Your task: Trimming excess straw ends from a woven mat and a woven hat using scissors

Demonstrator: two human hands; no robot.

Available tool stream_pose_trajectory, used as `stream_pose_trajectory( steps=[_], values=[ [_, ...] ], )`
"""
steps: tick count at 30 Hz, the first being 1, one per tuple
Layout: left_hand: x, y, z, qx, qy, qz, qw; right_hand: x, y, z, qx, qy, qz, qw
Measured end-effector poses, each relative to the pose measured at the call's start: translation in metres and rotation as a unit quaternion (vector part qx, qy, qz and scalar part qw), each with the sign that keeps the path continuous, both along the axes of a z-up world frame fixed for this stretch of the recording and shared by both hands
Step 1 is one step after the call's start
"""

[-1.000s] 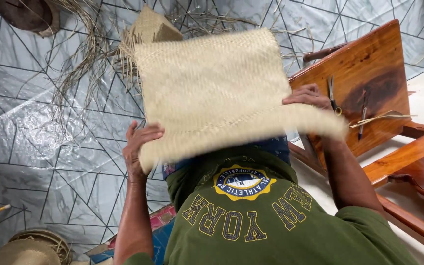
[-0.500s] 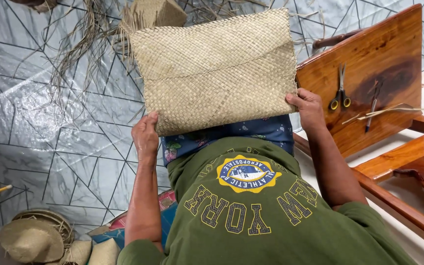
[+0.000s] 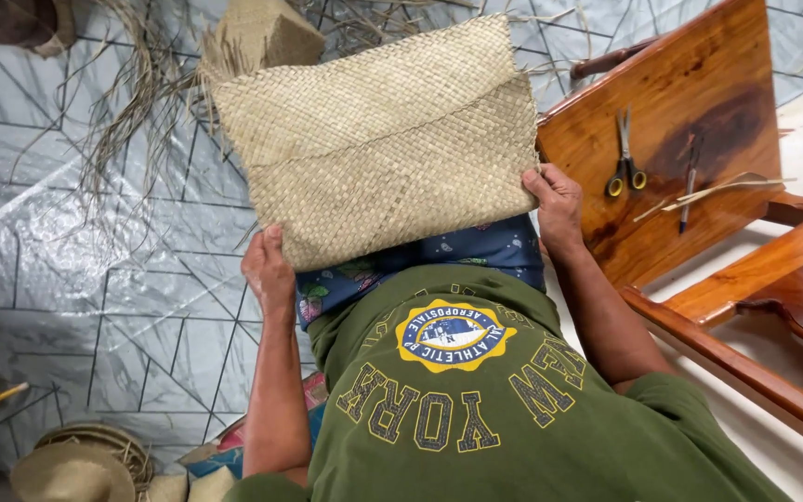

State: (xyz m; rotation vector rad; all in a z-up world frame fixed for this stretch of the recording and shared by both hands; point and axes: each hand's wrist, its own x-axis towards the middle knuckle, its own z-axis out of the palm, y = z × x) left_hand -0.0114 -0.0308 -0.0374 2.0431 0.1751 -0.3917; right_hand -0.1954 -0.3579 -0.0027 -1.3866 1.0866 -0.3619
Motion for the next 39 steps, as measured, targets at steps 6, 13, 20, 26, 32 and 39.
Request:
stream_pose_trajectory(
  steps=[6,13,20,26,32,39],
  values=[
    [0.007,-0.021,0.017,0.136,-0.214,-0.084,0.964,0.015,0.0,0.005,-0.02,0.007,0.01,1.0],
    [-0.014,-0.073,0.036,0.184,-0.412,-0.404,0.795,0.01,-0.01,0.023,-0.031,-0.015,0.083,0.996],
    [0.002,-0.097,0.028,0.18,-0.442,-0.488,0.73,0.028,0.016,0.069,-0.584,0.033,0.339,0.736],
    [-0.006,-0.079,0.045,0.143,-0.112,-0.658,0.731,0.018,0.022,0.1,-0.533,0.143,0.549,0.628],
    [0.071,-0.092,0.052,0.121,0.21,-0.675,0.697,0.095,-0.016,0.105,-0.167,0.329,0.696,0.617],
    [0.048,-0.092,0.05,0.108,-0.339,-0.538,0.764,0.114,-0.052,0.044,-0.218,0.319,0.622,0.681]
  ],
)
